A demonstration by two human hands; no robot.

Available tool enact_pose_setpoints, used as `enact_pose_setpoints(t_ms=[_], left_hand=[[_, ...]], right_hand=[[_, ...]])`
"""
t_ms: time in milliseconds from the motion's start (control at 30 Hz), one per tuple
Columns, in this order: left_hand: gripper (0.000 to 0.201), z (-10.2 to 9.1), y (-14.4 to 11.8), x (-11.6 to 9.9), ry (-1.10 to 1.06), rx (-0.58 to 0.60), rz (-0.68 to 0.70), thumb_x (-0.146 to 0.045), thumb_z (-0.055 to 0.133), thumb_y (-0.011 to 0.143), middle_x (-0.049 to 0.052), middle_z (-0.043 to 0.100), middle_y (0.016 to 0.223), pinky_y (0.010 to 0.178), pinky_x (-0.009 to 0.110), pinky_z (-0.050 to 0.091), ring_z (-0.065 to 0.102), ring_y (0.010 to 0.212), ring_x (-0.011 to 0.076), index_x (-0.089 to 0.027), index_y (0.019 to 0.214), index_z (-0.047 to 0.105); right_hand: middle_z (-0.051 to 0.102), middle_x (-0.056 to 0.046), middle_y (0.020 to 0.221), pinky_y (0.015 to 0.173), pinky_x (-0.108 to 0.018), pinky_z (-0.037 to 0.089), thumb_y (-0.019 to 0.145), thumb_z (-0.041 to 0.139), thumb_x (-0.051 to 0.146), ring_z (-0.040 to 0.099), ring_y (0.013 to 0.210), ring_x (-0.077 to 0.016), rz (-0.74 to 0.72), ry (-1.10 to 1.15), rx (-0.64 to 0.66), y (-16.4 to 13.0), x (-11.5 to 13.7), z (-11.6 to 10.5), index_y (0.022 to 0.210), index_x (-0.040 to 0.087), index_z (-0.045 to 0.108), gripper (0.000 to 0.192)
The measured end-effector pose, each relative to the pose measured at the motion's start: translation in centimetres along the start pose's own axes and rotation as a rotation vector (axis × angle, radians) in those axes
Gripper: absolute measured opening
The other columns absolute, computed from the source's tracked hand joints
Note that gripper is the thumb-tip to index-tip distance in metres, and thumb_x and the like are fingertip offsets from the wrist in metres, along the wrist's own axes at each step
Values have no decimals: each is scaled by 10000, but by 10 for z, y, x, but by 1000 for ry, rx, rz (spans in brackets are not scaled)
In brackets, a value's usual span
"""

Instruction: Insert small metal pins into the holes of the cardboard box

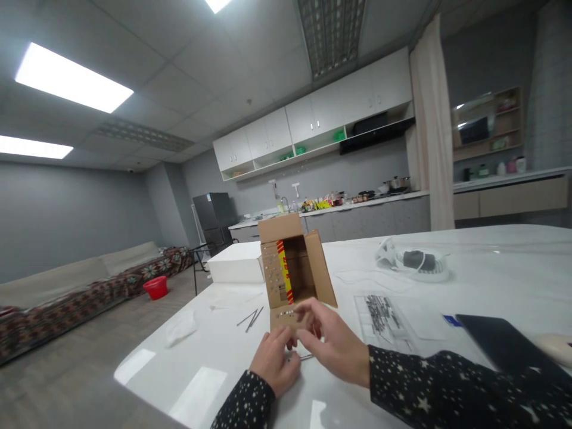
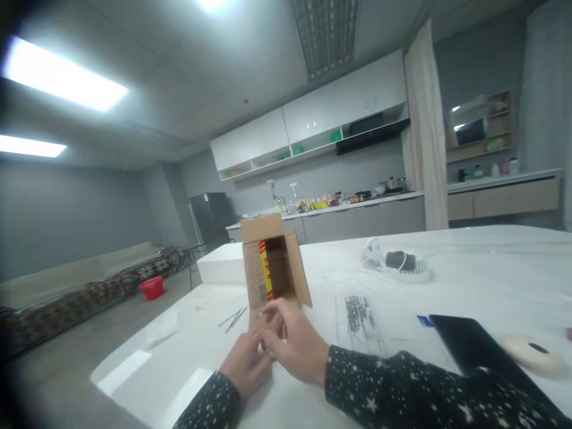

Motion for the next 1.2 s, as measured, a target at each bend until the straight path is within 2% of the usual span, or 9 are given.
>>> enact_pose_setpoints(t_ms=[33,100,200,467,833,1200], left_hand=[[148,2,-1,-2,-6,26,12,-190,492,692,22,612,861,767,299,389,555,845,175,-221,817,564],[147,5,-1,-6,-3,67,17,-184,467,695,30,596,861,762,315,372,542,837,184,-214,820,540],[122,9,1,-8,22,106,2,-184,461,683,25,575,830,745,317,354,522,806,184,-213,787,517],[76,18,6,-7,18,141,-43,-170,443,680,36,574,824,735,304,349,514,822,187,-199,741,477],[55,20,9,0,36,167,-83,-162,456,720,30,592,808,725,280,354,545,830,179,-195,755,482],[64,23,12,10,11,122,-95,-162,461,754,27,603,765,684,271,367,555,740,161,-188,795,504]], right_hand=[[584,-16,857,653,-272,455,813,514,173,521,676,-116,47,-63,21,-5,-24,6,1047,185,510,234],[574,-18,873,688,-281,434,793,511,157,526,708,-129,45,-199,73,-15,-53,15,1003,186,521,211],[572,-12,876,732,-283,405,794,494,173,547,787,-152,31,-343,126,-22,-68,21,977,199,525,187],[616,7,918,671,-266,332,820,473,242,558,755,-146,84,-539,153,-22,-71,17,987,229,530,177],[629,11,874,637,-260,293,814,490,245,553,729,-141,176,-576,127,-21,-80,10,991,233,533,183],[620,14,861,623,-253,272,818,499,259,533,727,-139,137,-597,165,-23,-77,15,977,235,544,167]])
Point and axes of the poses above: each hand's wrist, its own y-axis towards the middle knuckle, its own z-axis out of the palm, x = y × z, the point moved 9 cm from there along y, towards the middle knuckle
